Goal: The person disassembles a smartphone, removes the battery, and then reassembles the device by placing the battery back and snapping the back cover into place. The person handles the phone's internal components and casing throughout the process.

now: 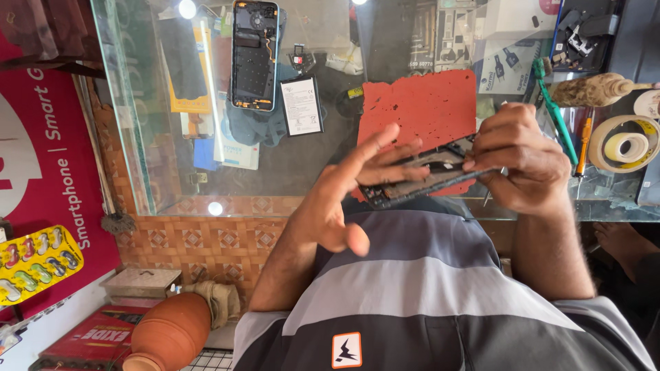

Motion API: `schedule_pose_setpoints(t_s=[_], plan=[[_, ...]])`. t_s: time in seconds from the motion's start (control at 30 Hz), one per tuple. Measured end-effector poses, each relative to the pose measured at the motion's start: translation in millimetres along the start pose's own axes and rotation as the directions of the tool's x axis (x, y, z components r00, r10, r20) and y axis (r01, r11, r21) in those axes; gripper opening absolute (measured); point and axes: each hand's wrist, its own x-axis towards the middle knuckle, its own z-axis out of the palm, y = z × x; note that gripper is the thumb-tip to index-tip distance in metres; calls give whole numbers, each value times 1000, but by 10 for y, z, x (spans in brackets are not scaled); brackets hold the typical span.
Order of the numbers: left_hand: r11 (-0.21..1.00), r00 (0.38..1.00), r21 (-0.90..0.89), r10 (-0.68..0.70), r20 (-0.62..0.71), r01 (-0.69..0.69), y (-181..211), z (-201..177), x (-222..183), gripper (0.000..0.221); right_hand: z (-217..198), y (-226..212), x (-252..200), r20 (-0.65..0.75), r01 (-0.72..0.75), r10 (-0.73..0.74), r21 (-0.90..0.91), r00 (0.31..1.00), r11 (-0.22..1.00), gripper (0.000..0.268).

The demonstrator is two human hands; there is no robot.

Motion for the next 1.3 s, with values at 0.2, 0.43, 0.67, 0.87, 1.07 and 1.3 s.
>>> schedule_pose_setpoints(t_s=[0.2,0.43,0.67,0.87,1.07,1.3], plan=[[924,973,-379,-135,-188,55,-471,-155,30,95,-137,119,93,98,123,-116,-75,988,990,30],[624,890,-636,-360,281,453,-1067,-285,101,61,49,222,401,175,224,-213,-44,961,974,23],[640,885,-748,-436,-167,174,-1449,-451,-81,46,455,368,-281,-54,-227,397,747,916,625,26],[474,892,-880,-387,-233,-24,-1687,-389,-175,33,502,452,-413,113,-380,370,88,922,921,37],[530,856,-845,-404,-322,-67,-1679,-303,-167,31,299,524,-401,394,-753,646,417,654,509,38],[630,764,-776,-509,-397,17,-1685,-221,-179,31,490,526,-437,-228,-467,445,-49,866,883,37]])
